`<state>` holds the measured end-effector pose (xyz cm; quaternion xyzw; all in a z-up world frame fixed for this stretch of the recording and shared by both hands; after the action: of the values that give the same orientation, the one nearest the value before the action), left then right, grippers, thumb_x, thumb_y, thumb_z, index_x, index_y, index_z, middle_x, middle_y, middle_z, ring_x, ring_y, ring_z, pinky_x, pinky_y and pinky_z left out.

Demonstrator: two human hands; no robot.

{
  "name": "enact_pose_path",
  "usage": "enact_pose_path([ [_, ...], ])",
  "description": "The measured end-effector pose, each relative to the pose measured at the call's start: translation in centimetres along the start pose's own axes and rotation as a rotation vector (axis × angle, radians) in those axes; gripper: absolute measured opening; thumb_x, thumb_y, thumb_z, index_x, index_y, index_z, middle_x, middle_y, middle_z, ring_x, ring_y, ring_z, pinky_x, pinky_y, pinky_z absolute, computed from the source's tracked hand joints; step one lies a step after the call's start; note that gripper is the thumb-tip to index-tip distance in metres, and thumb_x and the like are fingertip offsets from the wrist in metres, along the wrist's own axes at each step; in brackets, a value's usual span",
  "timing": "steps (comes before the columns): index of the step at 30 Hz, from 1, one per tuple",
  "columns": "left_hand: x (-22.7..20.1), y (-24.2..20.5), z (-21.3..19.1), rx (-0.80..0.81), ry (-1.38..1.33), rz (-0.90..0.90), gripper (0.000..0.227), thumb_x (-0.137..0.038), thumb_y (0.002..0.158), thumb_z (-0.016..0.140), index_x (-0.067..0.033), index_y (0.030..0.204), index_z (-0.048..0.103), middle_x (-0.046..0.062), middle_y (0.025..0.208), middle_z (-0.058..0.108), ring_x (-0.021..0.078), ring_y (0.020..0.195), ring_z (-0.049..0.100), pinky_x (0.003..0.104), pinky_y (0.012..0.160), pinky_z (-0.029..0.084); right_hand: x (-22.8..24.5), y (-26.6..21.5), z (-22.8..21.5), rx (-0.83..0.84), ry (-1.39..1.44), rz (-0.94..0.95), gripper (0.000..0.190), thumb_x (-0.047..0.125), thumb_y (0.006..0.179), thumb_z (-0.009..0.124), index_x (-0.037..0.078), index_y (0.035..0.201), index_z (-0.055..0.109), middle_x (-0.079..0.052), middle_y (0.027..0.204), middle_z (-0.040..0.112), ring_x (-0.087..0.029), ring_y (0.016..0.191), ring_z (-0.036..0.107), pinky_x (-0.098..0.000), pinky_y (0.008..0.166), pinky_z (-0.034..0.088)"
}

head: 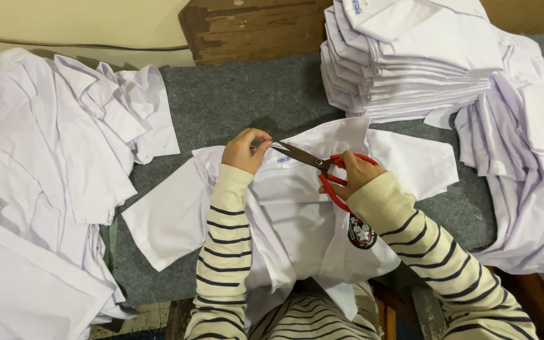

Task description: Folding and stacking white shirts on a sewing factory floor, including trimming loose threads with scissors.

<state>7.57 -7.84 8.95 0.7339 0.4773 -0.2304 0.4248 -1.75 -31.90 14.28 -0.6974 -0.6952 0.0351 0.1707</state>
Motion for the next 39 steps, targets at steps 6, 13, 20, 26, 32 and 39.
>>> enact_pose_path([
  [6,-0.7,0.0,0.0,0.007,0.11,0.0,0.008,-0.026,0.094,0.074,-0.0189,0.097,0.07,0.001,0.086,0.071,0.0265,0.089,0.073,0.038,0.075,0.062,-0.2,0.7,0.4,-0.006,-0.048,-0.008,0.056,0.053,0.084,0.073,0.016,0.122,0.052,-0.008,0.113,0.074,-0.033,0.099,0.075,-0.0472,0.083,0.06],
  [13,-1.0,-0.1,0.0,0.002,0.155,-0.048,0.008,-0.024,0.096,0.071,-0.0159,0.095,0.07,0.005,0.083,0.071,0.0299,0.082,0.073,0.041,0.073,0.061,-0.1,1.0,0.5,-0.002,-0.108,-0.027,0.059,0.053,0.082,0.075,0.017,0.122,0.05,-0.007,0.111,0.073,-0.032,0.096,0.076,-0.0457,0.079,0.061],
  [20,-0.1,-0.1,0.4,-0.013,0.216,-0.04,0.012,-0.03,0.097,0.069,-0.0186,0.092,0.067,0.004,0.082,0.069,0.0314,0.076,0.072,0.044,0.07,0.058,-0.2,1.7,0.7,0.002,-0.146,-0.03,0.059,0.055,0.082,0.076,0.018,0.121,0.051,-0.006,0.109,0.073,-0.032,0.093,0.077,-0.044,0.077,0.062],
  [26,-0.1,-0.1,0.2,-0.004,0.197,-0.052,0.013,-0.028,0.098,0.067,-0.0175,0.092,0.066,0.005,0.082,0.067,0.0323,0.073,0.07,0.045,0.068,0.057,0.7,2.7,0.0,-0.003,-0.148,-0.086,0.061,0.058,0.08,0.078,0.017,0.119,0.053,-0.004,0.104,0.073,-0.03,0.095,0.076,-0.0429,0.077,0.061],
  [32,-0.1,-0.2,0.3,-0.004,0.183,-0.049,0.012,-0.026,0.1,0.065,-0.017,0.093,0.065,0.004,0.083,0.064,0.0312,0.073,0.069,0.041,0.068,0.056,0.4,3.7,0.3,0.031,-0.214,-0.051,0.063,0.065,0.078,0.076,0.021,0.117,0.054,-0.002,0.099,0.074,-0.028,0.091,0.077,-0.0431,0.073,0.06],
  [39,-0.6,-0.2,0.0,0.005,0.14,-0.067,0.012,-0.027,0.102,0.063,-0.0164,0.095,0.064,0.003,0.084,0.063,0.0296,0.07,0.068,0.041,0.067,0.056,0.1,3.3,-0.4,0.057,-0.166,-0.04,0.075,0.078,0.07,0.076,0.021,0.115,0.058,-0.005,0.102,0.076,-0.03,0.099,0.076,-0.0401,0.081,0.059],
])
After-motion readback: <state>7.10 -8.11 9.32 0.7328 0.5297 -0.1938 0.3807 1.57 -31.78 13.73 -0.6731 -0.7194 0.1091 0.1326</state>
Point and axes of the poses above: each hand's wrist, its own y-axis towards the middle knuckle, its own z-axis out of the palm, x = y × z, the point moved 9 cm from there along y, towards the middle knuckle
